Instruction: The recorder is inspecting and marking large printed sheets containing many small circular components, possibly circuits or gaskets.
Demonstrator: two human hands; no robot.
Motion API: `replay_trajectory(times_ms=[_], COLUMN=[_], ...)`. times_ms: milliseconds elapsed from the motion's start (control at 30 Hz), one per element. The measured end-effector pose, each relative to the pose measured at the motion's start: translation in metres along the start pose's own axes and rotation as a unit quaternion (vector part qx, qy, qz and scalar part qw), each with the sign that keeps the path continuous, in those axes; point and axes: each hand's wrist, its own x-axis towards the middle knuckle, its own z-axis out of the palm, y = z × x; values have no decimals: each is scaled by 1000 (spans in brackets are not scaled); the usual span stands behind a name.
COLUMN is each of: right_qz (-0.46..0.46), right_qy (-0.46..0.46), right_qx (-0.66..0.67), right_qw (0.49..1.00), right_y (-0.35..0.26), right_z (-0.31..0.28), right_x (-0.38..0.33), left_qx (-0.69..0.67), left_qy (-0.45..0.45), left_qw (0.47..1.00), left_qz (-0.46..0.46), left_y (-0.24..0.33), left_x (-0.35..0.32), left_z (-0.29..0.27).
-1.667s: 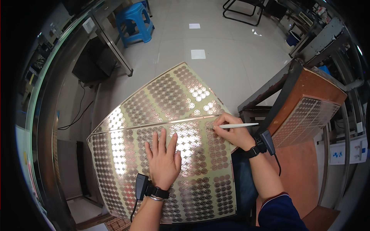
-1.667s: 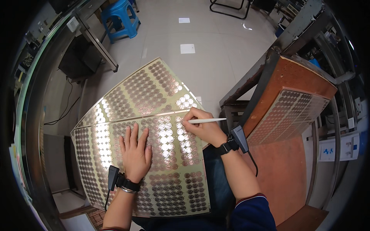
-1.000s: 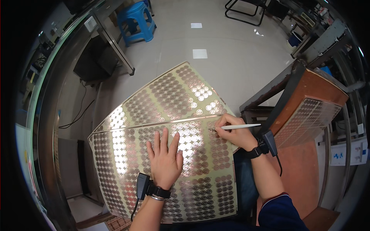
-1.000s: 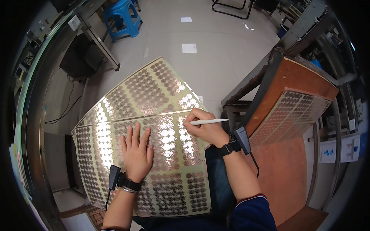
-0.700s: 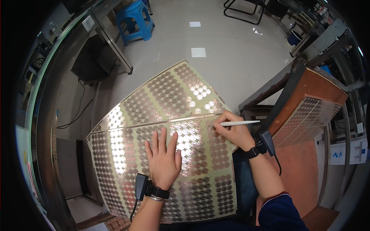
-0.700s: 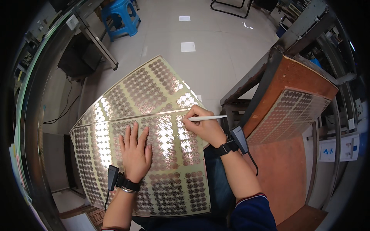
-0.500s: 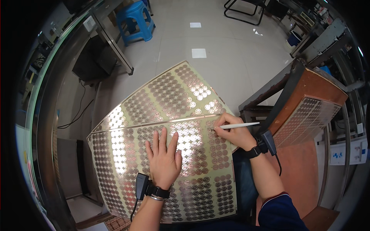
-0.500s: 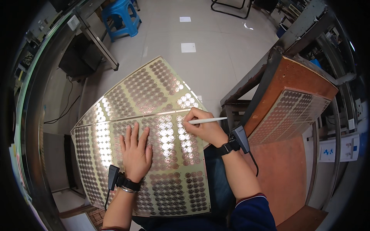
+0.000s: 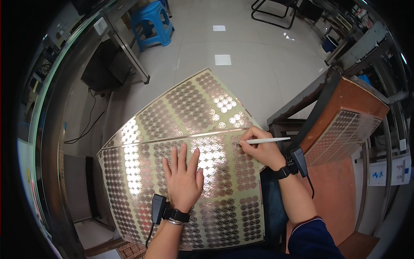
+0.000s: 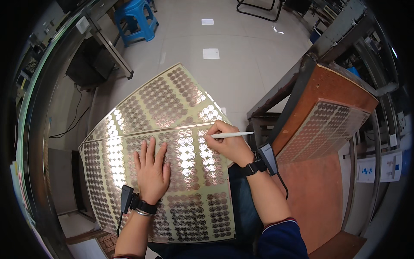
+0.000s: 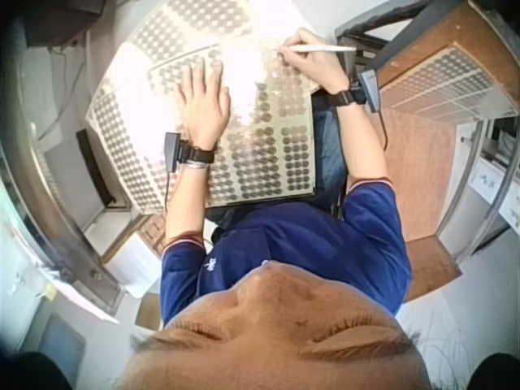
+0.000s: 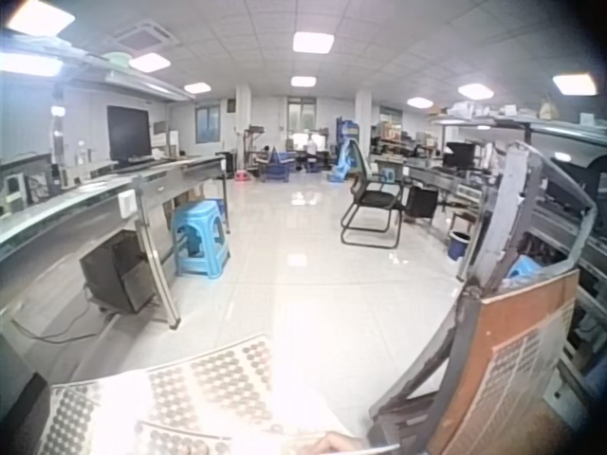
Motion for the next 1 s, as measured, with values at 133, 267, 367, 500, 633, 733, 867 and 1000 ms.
replay_trajectory(times_ms=[133, 267, 367, 500, 633, 733, 867, 1000], right_qz=[-22, -1, 35, -41, -16, 38, 48, 37], right_qy=[-16, -17, -21, -27, -26, 7, 24, 17], right_qx=[11, 26, 28, -6, 7, 56, 46, 17], right_qw=[1000, 999, 999, 999, 1000, 998, 998, 999], right_y=[4, 3, 0, 5, 3, 3, -1, -2], right_z=[-1, -1, -2, -3, -3, 1, 3, 3], right_x=[1, 0, -1, 0, 0, 0, 1, 1], left_qx=[0, 2, 3, 5, 2, 3, 1, 0], left_qy=[1, 1, 2, 5, 3, -1, 1, 4], left_qw=[1000, 1000, 1000, 1000, 1000, 1000, 1000, 1000], left_qz=[-1, 0, 0, 4, 5, -2, -1, 1], left_y=[-1, -1, 0, -1, -1, 0, 0, -1], left_x=[0, 0, -1, -1, -1, 0, 0, -1], left_z=[0, 0, 0, 1, 2, -1, 0, 0])
